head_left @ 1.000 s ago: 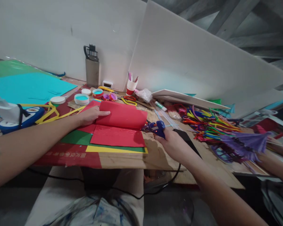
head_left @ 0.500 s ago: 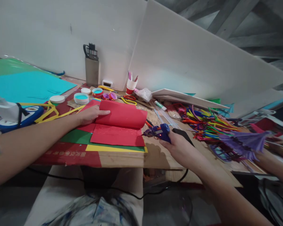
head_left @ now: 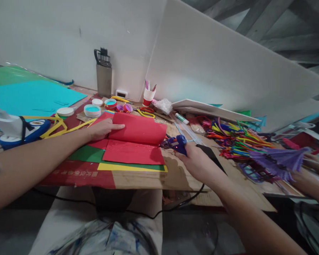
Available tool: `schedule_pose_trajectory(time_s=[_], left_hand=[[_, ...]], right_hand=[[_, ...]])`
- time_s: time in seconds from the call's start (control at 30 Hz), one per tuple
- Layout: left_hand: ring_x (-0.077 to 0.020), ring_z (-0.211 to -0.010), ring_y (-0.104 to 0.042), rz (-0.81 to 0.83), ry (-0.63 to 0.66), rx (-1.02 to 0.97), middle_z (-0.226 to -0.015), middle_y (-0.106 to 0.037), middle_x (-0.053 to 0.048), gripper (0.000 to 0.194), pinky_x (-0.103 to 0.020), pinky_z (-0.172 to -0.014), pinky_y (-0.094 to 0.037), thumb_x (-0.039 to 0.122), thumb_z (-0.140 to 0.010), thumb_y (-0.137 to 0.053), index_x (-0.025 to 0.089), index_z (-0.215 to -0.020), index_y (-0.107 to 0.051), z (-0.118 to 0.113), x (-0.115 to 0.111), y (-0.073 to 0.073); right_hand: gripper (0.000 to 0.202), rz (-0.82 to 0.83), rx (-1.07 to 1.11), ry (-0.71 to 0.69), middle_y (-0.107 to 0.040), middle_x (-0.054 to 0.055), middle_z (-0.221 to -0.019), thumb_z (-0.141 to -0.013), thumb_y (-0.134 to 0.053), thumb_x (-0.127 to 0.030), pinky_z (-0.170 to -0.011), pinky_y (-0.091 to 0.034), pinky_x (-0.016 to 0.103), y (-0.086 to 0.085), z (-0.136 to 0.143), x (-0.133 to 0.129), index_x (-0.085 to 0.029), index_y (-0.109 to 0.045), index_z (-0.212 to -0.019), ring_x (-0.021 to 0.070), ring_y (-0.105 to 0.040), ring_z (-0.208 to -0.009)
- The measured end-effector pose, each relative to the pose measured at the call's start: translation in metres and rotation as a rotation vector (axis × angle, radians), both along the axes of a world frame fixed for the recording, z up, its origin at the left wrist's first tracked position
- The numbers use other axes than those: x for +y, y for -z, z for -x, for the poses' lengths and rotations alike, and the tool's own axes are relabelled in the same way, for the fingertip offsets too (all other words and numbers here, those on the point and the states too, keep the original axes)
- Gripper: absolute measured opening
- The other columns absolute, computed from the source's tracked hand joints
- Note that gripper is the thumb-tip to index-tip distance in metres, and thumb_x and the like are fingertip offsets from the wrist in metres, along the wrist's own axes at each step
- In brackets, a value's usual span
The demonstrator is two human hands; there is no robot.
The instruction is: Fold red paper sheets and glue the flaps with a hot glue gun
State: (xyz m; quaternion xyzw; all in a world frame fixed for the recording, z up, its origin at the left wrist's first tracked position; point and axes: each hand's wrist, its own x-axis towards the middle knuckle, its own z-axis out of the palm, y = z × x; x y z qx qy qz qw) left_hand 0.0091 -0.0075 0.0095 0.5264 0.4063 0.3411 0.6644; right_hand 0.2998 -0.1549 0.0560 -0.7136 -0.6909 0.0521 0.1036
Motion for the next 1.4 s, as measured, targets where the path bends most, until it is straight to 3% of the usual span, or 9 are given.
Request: schedule_pose_trajectory(time_s=[0.23, 0.47, 0.67, 0.83, 0.93, 1.03, 1.2, 1.3, 1.4], left_hand=[[-0.0252, -0.084, -0.070, -0.010, 0.039, -0.027, -0.091, -0.074, -0.009, 0.041, -0.035, -0.075, -0.059, 0.033, -0.059, -0.081, 0.015, -0.094, -0.070, -0.001, -0.003, -0.002], [-0.0275, -0.086, -0.070, -0.004, 0.108, -0.017, -0.098, -0.073, -0.012, 0.052, -0.039, -0.078, -0.058, 0.036, -0.059, -0.081, 0.015, -0.105, -0.069, 0.005, -0.003, 0.000], [-0.0291, -0.106, -0.062, -0.248, 0.394, 0.234, -0.115, -0.068, -0.007, 0.043, -0.044, -0.097, -0.047, 0.043, -0.070, -0.072, 0.024, -0.108, -0.070, 0.017, -0.003, -0.010], [-0.0261, -0.133, -0.039, -0.739, 0.851, 0.520, -0.136, -0.054, -0.003, 0.039, -0.042, -0.114, -0.019, 0.041, -0.077, -0.066, 0.030, -0.114, -0.067, 0.016, -0.004, -0.025], [-0.0280, -0.140, -0.023, -0.793, 1.013, 0.593, -0.148, -0.037, -0.002, 0.063, -0.045, -0.115, -0.005, 0.050, -0.068, -0.072, 0.033, -0.127, -0.057, 0.014, -0.007, -0.034], [-0.0299, -0.141, -0.017, -0.707, 1.079, 0.528, -0.148, -0.036, -0.002, 0.072, -0.044, -0.115, 0.001, 0.066, -0.066, -0.064, 0.032, -0.128, -0.056, 0.014, -0.009, -0.040], [-0.0255, -0.131, -0.042, -0.446, 0.901, 0.365, -0.128, -0.061, -0.008, 0.082, -0.036, -0.115, -0.014, 0.071, -0.085, -0.009, 0.023, -0.107, -0.072, 0.017, -0.006, -0.036], [-0.0253, -0.111, -0.059, -0.481, 0.540, 0.425, -0.113, -0.068, -0.012, 0.066, -0.037, -0.102, -0.039, 0.064, -0.088, -0.027, 0.016, -0.104, -0.070, 0.009, -0.008, -0.027], [-0.0251, -0.127, -0.046, -0.756, 0.352, 0.648, -0.139, -0.051, -0.009, 0.062, -0.037, -0.107, -0.032, 0.061, -0.083, -0.046, 0.020, -0.129, -0.054, -0.007, -0.015, -0.014]], right_hand=[[0.021, 0.087, 0.164, -0.028, -0.064, 0.007, -0.083, -0.086, -0.047, -0.033, -0.063, -0.042, 0.028, -0.007, -0.005, -0.020, -0.017, -0.059, -0.089, 0.0198, -0.060, -0.075], [0.028, 0.163, 0.683, 0.045, -0.053, -0.003, -0.069, -0.077, -0.060, -0.038, -0.044, -0.038, 0.022, 0.003, -0.014, -0.015, -0.019, -0.053, -0.096, 0.0098, -0.048, -0.050], [0.031, 0.165, 1.155, -0.003, -0.050, -0.005, -0.062, -0.074, -0.066, -0.042, -0.044, -0.038, 0.021, 0.007, -0.033, -0.003, -0.019, -0.047, -0.081, 0.0078, -0.047, -0.047], [0.031, -0.034, 1.276, 0.068, -0.048, -0.006, -0.063, -0.069, -0.069, -0.039, -0.043, -0.041, 0.020, 0.008, -0.034, 0.043, -0.021, -0.046, -0.080, 0.0084, -0.047, -0.051], [0.022, -0.004, 0.986, 0.231, -0.046, -0.005, -0.056, -0.078, -0.059, -0.036, -0.048, -0.047, 0.024, 0.015, -0.027, 0.087, -0.021, -0.044, -0.074, 0.0088, -0.046, -0.047], [0.017, -0.019, 0.859, 0.294, -0.045, -0.005, -0.053, -0.082, -0.054, -0.031, -0.052, -0.050, 0.027, 0.023, -0.025, 0.127, -0.020, -0.046, -0.072, 0.0100, -0.047, -0.046], [0.009, -0.053, 0.528, 0.337, -0.063, 0.010, -0.074, -0.080, -0.055, -0.023, -0.078, -0.050, 0.039, 0.029, -0.037, 0.149, -0.015, -0.059, -0.077, 0.0247, -0.062, -0.087], [0.018, -0.166, 0.338, 0.299, -0.059, 0.023, -0.111, -0.079, -0.057, -0.022, -0.100, -0.033, 0.048, 0.026, -0.032, 0.138, -0.009, -0.063, -0.090, 0.0349, -0.041, -0.125], [0.039, -0.351, 0.084, 0.032, -0.050, 0.023, -0.129, -0.089, -0.045, -0.032, -0.105, -0.027, 0.046, 0.026, 0.000, 0.123, -0.007, -0.056, -0.116, 0.0315, -0.037, -0.129]])
